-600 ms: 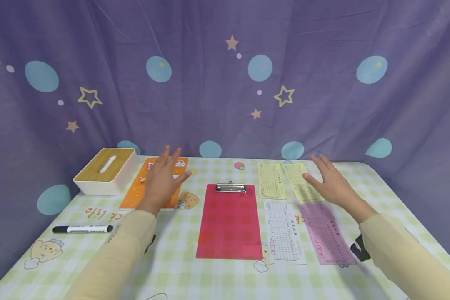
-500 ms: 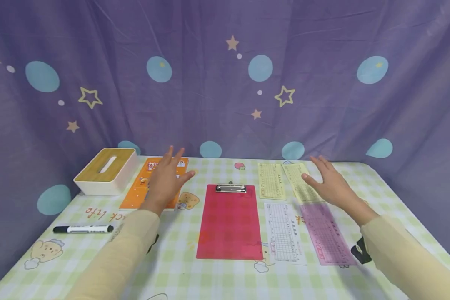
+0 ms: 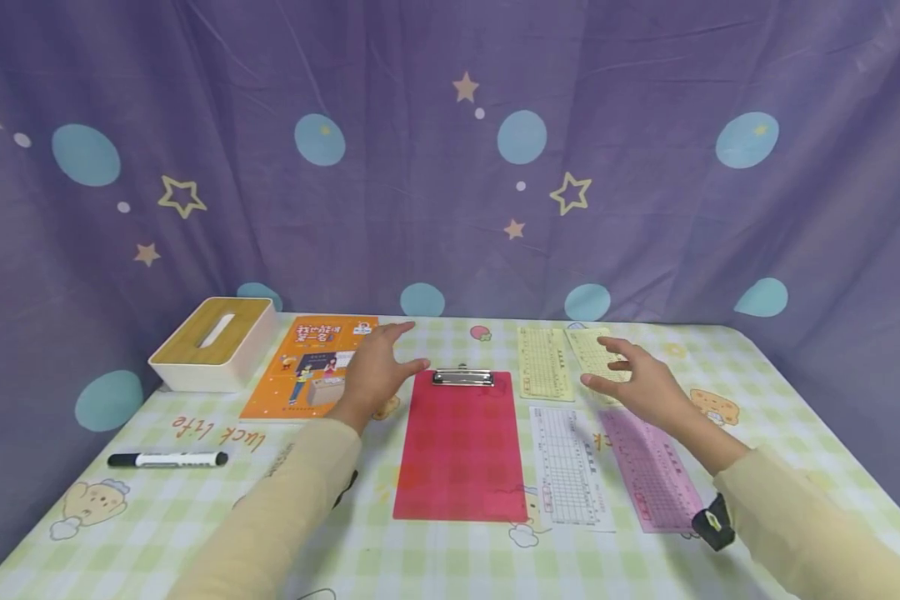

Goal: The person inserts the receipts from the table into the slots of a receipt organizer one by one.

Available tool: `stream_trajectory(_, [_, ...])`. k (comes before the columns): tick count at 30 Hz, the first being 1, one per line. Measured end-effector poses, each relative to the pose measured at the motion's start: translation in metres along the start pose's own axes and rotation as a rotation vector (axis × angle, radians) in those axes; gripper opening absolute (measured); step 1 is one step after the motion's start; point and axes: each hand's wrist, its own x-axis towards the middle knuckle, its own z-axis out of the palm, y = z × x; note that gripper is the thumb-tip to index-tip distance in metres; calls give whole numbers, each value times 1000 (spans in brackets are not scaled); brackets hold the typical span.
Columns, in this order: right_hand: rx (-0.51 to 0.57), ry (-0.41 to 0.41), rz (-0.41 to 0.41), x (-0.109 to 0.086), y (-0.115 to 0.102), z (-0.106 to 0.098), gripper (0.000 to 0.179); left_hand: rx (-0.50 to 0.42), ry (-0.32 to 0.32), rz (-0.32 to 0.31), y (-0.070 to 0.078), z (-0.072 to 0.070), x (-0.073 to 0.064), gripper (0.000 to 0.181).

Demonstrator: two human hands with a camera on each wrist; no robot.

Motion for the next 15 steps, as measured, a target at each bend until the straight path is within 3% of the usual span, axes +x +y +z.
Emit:
stream_trajectory(8, [92,-68,35,-7,3,18,78,-13,-57,-44,13,23,2,56])
stream_trajectory(15, [84,-106,65,-11,7,32,78,-23,-93,-81,11,42,7,53])
